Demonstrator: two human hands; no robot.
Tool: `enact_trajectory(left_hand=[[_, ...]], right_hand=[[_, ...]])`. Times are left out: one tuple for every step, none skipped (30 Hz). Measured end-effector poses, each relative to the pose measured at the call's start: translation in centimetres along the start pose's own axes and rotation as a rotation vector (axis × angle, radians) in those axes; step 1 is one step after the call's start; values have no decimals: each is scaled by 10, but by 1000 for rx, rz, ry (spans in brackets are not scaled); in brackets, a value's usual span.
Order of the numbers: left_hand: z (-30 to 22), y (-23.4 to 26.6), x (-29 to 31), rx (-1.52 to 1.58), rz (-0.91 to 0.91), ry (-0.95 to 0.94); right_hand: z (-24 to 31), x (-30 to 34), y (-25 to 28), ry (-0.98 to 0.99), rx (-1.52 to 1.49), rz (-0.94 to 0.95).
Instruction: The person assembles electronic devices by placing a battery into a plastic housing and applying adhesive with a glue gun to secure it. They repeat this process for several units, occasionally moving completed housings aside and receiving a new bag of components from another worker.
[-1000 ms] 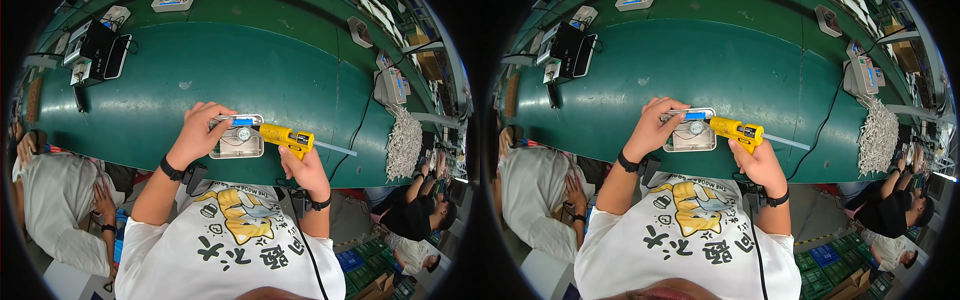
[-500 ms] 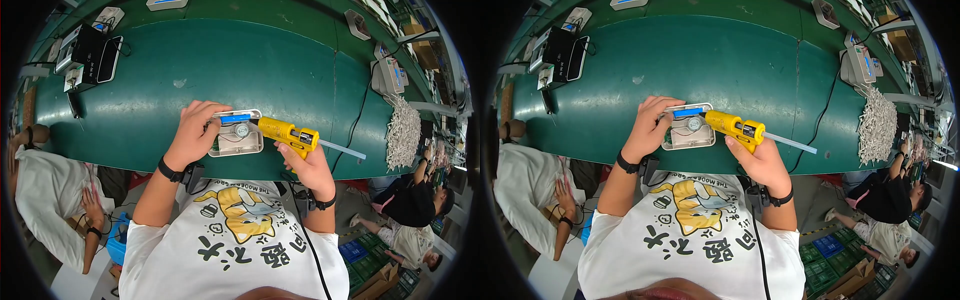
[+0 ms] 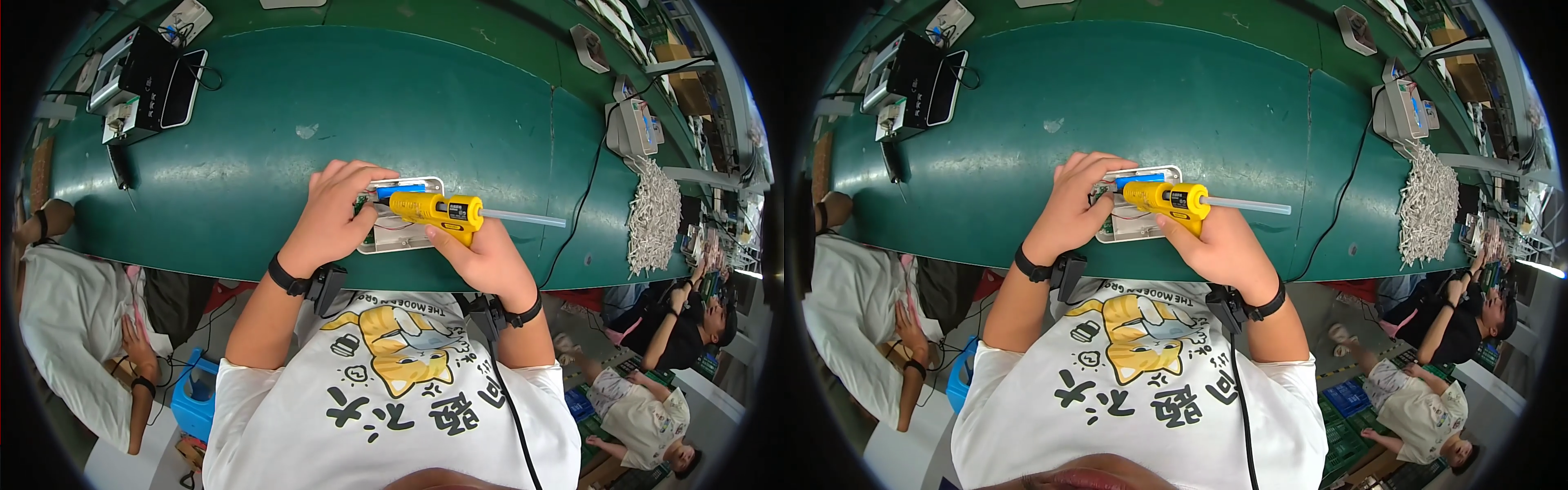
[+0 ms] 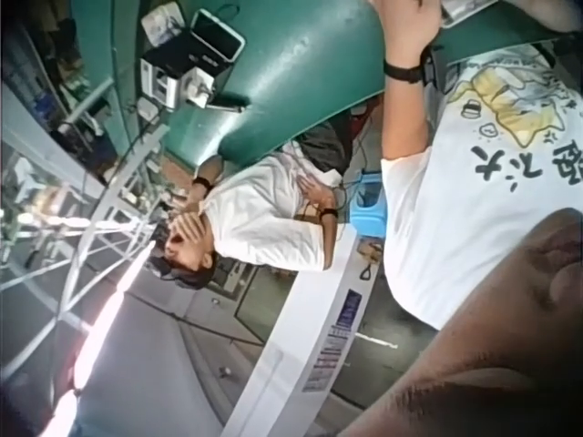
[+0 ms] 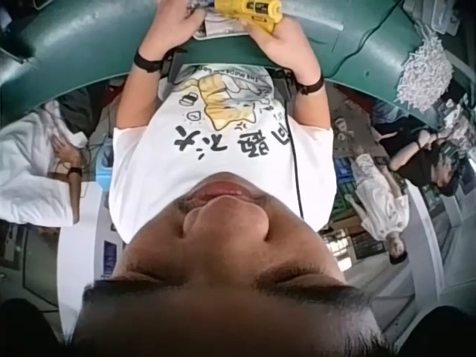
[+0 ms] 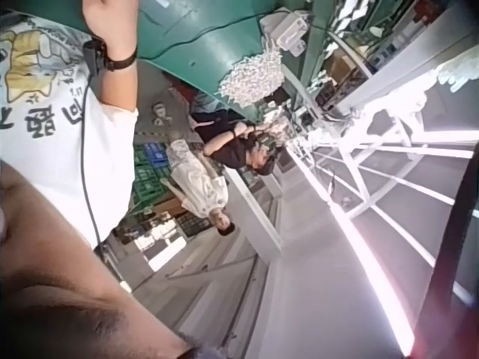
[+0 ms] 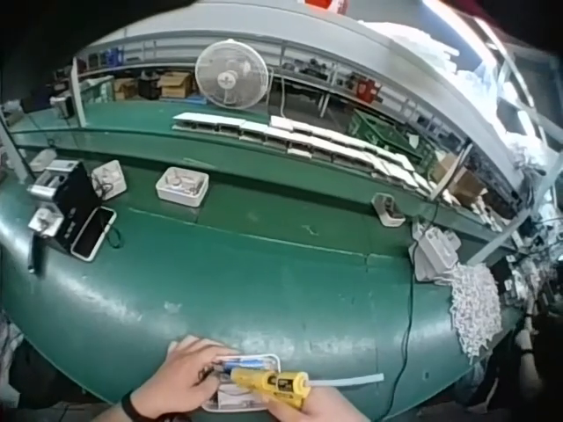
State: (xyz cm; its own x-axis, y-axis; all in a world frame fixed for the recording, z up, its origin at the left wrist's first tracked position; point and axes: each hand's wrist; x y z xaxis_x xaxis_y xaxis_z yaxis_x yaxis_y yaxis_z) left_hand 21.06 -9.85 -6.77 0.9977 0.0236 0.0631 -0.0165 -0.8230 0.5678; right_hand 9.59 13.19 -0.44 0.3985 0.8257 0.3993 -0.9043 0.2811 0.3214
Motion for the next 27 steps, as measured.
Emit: enact_trajectory(left_hand=[[1, 1, 0, 2, -1, -3], [1, 1, 0, 3, -1, -5], [2, 1, 1, 4, -1, -5], [3, 1, 1, 6, 0, -4], [4, 0, 2, 10, 1, -3], [4, 1, 1, 9, -1, -11], [4, 2, 1, 9, -2, -17], [4, 2, 1, 8, -4, -23], [4, 2, 2, 9, -6, -25], [4, 2, 3, 8, -10, -27], [5, 2, 2, 6, -11, -28], [5, 2, 1, 4, -11, -30], [4, 2, 1, 2, -10, -31], [4, 2, 1, 8, -6, -23], [3, 2, 1, 13, -2, -17], [3, 3, 2, 16, 3, -9], [3, 3, 2, 10, 6, -12], [3, 4, 1, 16, 4, -17], [3, 4, 1, 21, 3, -23], [2, 4, 0, 26, 3, -31], [2, 5, 0, 13, 8, -44], [1, 6, 5, -20, -42, -46], [2, 5, 9, -54, -93, -52], [1, 7, 10, -86, -144, -66], [1, 12, 9, -97, -136, -94], [1, 15, 9, 23, -69, -41], [0, 19, 6, 141, 2, 11]], right_hand=[[4, 0, 0, -26, -7, 9], [8, 0, 0, -53, -15, 19], [10, 0, 0, -80, -23, 30], [9, 0, -1, -83, -22, 30], [8, 2, -1, -87, -21, 17], [8, 3, 0, -88, -16, 0], [9, 4, 0, -88, -11, -15], [9, 5, -1, -87, -8, -16], [8, 6, -1, -56, -17, -50], [7, 7, -2, -25, -27, -84], [6, 7, -2, 5, -40, -118], [5, 5, -2, 6, -41, -120], [5, 1, -2, 20, -33, -108], [4, -2, -2, 34, -26, -97], [5, -3, -2, 49, -19, -86], [5, -3, -2, 52, -23, -90], [7, -2, -1, 38, -39, -59], [8, -1, 1, 25, -56, -30], [9, 1, 2, 12, -73, -2], [8, 4, 4, 16, -77, -13], [5, 9, 9, -17, -174, -41], [2, 14, 14, -48, -271, -71], [-5, 19, 20, -76, -368, -103], [-14, 25, 27, -62, -370, -130], [-28, 32, 35, -11, -470, -191], [-46, 38, 40, 42, -570, -256], [-60, 44, 43, 99, -668, -322]])
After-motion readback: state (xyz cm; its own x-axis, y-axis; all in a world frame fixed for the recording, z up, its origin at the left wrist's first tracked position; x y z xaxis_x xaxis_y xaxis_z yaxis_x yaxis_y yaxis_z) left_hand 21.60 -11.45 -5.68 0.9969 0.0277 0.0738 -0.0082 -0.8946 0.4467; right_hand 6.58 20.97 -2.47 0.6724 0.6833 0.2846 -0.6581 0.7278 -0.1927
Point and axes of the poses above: each hand's wrist, its own x-axis away from the middle knuckle, its own y-axis out of the back of the hand, z = x × y, and after that the axes turned 12 degrees about z, right-handed
